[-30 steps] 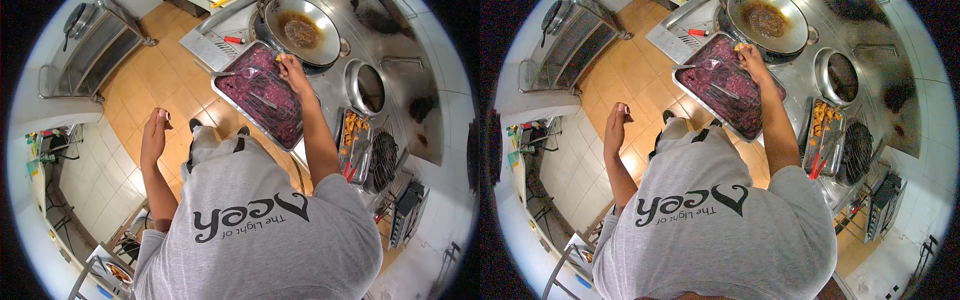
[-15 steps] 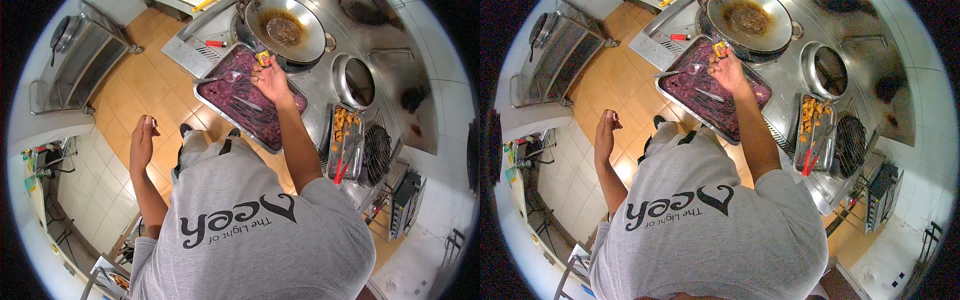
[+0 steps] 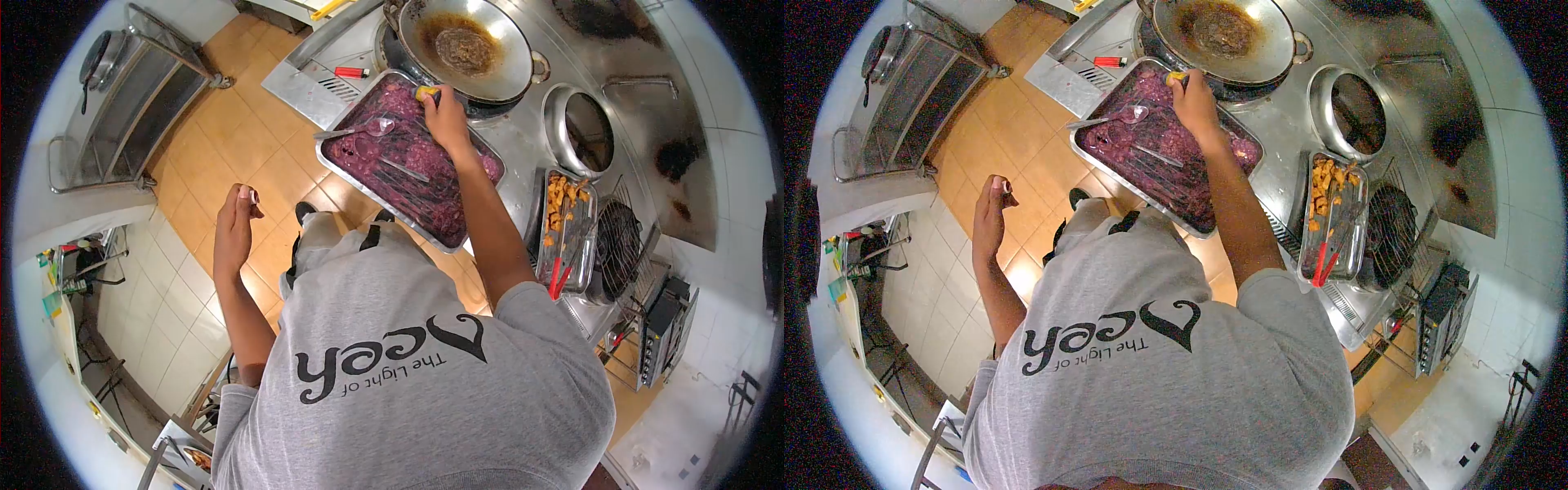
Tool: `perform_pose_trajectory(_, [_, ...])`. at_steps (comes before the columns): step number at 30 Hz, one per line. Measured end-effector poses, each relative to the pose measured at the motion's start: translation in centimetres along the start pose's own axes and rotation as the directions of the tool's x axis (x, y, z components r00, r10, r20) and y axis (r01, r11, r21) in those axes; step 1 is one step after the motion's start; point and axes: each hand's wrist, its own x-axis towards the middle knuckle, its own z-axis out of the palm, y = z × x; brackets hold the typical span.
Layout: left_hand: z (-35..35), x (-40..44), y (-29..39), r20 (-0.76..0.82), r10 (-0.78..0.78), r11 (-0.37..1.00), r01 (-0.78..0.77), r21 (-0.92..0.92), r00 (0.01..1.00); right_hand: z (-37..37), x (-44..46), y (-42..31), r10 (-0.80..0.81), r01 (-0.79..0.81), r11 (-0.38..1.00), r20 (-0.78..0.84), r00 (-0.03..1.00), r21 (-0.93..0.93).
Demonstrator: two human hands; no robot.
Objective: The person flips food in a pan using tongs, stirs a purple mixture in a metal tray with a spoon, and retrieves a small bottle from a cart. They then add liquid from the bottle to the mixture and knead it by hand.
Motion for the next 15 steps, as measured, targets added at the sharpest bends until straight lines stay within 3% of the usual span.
perform_pose_trajectory(5, [0.0,0.1,0.4,-0.036,-0.011,1.000,0.011,-0.010,0.999,1.3,1.4,1.3,-0.142,0.142,0.990,-0.028,0.989,-0.002])
perform_pose_trajectory(15, [0.2,0.7,0.9,-0.010,-0.015,1.000,0.016,0.011,1.000,1.0,0.4,1.5,-0.053,0.054,0.997,-0.037,0.998,0.048])
